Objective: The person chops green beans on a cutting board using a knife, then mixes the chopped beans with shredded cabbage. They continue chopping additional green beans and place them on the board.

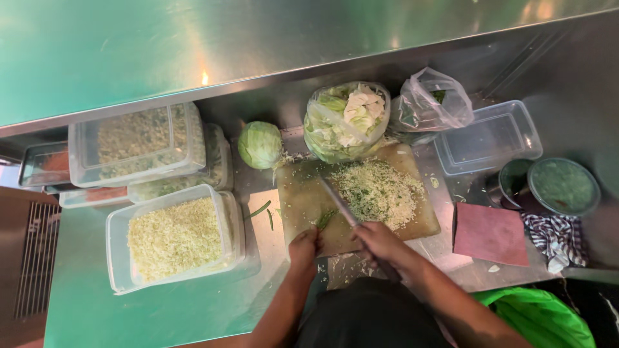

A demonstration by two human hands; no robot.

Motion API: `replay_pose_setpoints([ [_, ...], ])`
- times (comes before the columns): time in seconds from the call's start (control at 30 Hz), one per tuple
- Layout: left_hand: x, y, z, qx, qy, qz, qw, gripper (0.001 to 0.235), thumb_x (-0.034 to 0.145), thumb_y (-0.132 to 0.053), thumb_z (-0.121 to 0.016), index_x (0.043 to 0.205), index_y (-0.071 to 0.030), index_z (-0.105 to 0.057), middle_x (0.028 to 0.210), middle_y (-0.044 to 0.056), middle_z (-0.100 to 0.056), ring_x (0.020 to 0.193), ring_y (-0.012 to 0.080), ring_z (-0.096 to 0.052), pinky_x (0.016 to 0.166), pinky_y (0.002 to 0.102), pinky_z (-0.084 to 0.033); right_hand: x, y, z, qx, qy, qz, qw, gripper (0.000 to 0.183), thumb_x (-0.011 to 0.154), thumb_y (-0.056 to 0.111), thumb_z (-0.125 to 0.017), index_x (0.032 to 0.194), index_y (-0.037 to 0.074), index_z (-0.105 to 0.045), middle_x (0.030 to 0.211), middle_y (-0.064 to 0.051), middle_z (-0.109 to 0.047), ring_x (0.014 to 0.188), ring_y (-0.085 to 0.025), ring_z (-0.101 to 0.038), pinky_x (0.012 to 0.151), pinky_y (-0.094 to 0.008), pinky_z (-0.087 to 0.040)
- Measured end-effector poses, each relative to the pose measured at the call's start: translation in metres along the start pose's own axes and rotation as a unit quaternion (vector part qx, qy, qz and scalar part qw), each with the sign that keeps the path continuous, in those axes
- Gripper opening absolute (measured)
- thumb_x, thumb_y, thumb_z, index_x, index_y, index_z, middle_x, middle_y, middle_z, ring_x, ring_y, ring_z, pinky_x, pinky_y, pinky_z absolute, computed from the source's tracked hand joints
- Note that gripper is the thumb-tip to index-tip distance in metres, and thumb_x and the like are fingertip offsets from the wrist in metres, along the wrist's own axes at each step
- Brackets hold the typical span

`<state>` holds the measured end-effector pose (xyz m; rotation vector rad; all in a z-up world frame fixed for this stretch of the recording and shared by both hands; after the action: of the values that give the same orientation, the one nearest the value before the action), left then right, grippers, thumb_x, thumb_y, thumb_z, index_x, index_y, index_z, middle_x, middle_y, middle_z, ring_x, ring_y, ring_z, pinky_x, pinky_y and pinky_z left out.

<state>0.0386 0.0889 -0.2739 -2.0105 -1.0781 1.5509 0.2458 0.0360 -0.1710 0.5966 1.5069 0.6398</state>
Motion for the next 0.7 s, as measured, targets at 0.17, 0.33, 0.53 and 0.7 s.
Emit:
replay_pose_setpoints([
  [0.17,0.002,0.008,0.028,0.344,-0.119,-0.008,0.931,0.033,0.094,-0.036,-0.074,0.096,-0.003,-0.076,0.083,0.016,-0.071,0.08,0.0283,-0.067,0.069,0.039,-0.05,-0.012,-0.012,0.041,-0.024,-0.017,-0.003,1.0,0.035,0.102,0.034,-0.05,0.107,0.005,-0.068,0.068,-0.003,-0.055,0.043,-0.013,-0.052,0.036,-0.03,-0.045],
  [0.33,0.005,-0.068,0.075,0.474,-0.281,-0.168,0.818,0.028,0.092,-0.037,-0.064,0.105,-0.018,-0.079,0.099,0.018,-0.077,0.096,0.038,-0.074,0.083,0.05,-0.058,-0.018,-0.019,0.052,-0.025,-0.031,-0.014,0.999,0.036,0.104,0.033,-0.048,0.107,0.004,-0.068,0.07,-0.005,-0.053,0.041,-0.014,-0.05,0.034,-0.033,-0.043],
  [0.53,0.076,-0.097,0.097,0.649,-0.199,-0.1,0.728,0.034,0.086,-0.041,-0.074,0.106,-0.014,-0.074,0.118,0.012,-0.07,0.107,0.0336,-0.069,0.085,0.05,-0.056,-0.023,-0.015,0.043,-0.036,-0.025,-0.03,0.999,0.033,0.104,0.029,-0.049,0.106,0.002,-0.068,0.071,-0.006,-0.054,0.04,-0.016,-0.05,0.033,-0.033,-0.042],
  [0.7,0.065,-0.09,0.086,0.651,-0.196,-0.127,0.723,0.026,0.092,-0.031,-0.069,0.106,-0.011,-0.075,0.116,0.013,-0.073,0.103,0.035,-0.071,0.081,0.047,-0.058,-0.042,0.003,0.026,-0.08,-0.02,-0.013,0.996,0.032,0.103,0.028,-0.05,0.106,0.002,-0.068,0.069,-0.005,-0.056,0.039,-0.014,-0.05,0.034,-0.031,-0.043],
])
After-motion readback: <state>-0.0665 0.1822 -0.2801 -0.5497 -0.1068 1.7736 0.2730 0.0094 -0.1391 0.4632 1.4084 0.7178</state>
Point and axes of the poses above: each hand's wrist, its own x-axis towards the middle knuckle, its own z-axis out of the back of the hand, y = z × x, the point moved 5 cm from there along x, towards the middle knuckle
